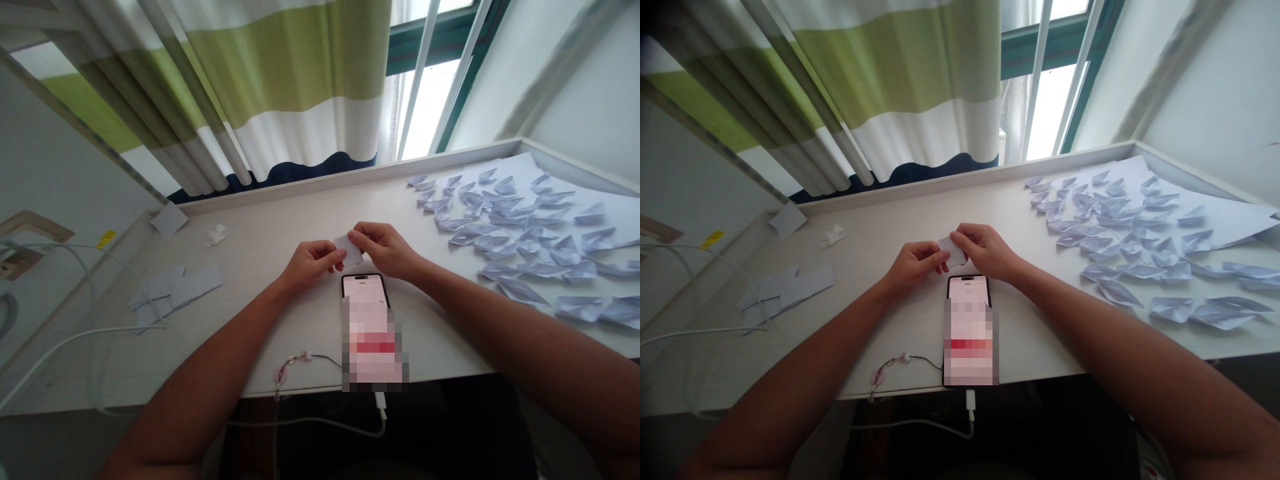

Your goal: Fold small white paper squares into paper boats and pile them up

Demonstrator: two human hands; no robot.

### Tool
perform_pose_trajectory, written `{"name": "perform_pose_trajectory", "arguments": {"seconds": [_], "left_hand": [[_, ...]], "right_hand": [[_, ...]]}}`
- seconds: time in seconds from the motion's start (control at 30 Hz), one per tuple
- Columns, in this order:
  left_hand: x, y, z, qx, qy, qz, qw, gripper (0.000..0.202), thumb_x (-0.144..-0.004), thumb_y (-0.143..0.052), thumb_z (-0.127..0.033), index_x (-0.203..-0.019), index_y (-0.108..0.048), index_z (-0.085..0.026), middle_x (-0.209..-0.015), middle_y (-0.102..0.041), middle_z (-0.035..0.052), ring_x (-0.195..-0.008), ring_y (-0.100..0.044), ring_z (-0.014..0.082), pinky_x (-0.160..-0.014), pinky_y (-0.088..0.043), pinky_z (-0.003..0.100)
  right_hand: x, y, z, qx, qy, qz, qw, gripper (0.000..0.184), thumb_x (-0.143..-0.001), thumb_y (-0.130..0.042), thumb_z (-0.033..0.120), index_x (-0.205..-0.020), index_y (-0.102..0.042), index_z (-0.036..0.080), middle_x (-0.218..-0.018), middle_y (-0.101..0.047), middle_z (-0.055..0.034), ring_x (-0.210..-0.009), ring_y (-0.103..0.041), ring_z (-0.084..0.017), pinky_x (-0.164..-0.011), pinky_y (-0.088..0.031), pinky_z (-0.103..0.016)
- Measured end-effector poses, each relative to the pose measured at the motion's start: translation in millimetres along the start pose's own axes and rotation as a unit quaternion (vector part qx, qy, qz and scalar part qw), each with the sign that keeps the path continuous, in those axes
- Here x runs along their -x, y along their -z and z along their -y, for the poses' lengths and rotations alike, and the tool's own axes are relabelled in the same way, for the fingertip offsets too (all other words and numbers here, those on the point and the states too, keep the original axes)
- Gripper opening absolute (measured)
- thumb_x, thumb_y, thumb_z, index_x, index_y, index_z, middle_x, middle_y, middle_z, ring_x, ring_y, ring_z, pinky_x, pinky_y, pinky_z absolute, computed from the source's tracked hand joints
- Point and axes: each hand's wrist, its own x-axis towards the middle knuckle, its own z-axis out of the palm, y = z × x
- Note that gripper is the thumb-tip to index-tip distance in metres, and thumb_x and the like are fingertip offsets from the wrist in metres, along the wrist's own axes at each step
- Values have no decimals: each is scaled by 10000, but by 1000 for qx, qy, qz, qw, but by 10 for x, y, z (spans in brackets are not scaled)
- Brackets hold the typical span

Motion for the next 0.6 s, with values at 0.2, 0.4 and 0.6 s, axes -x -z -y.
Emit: {"name": "perform_pose_trajectory", "arguments": {"seconds": [0.2, 0.4, 0.6], "left_hand": [[5, -25, -27, 7, -5, -38, 999, 424, -848, -858, -558, -690, -761, -176, -689, -758, 57, -607, -604, 131, -651, -526, 286], [16, -19, -13, 46, 16, -38, 998, 401, -819, -891, -555, -798, -810, -162, -762, -792, 83, -677, -699, 170, -650, -540, 297], [6, -10, 13, 55, 28, 18, 998, 364, -798, -917, -493, -862, -826, -147, -778, -806, 97, -670, -703, 167, -627, -533, 289]], "right_hand": [[12, 21, -43, -10, -48, 48, 998, 609, -1039, -590, 715, -702, -608, 208, -635, -627, -4, -602, -553, -134, -602, -440, -302], [31, 15, 0, 49, -60, 65, 995, 641, -1041, -568, 717, -637, -571, 219, -587, -609, -8, -544, -511, -125, -548, -393, -293], [37, -25, 7, 70, -83, 38, 993, 638, -1014, -583, 752, -655, -570, 224, -557, -557, 1, -526, -481, -135, -523, -362, -295]]}}
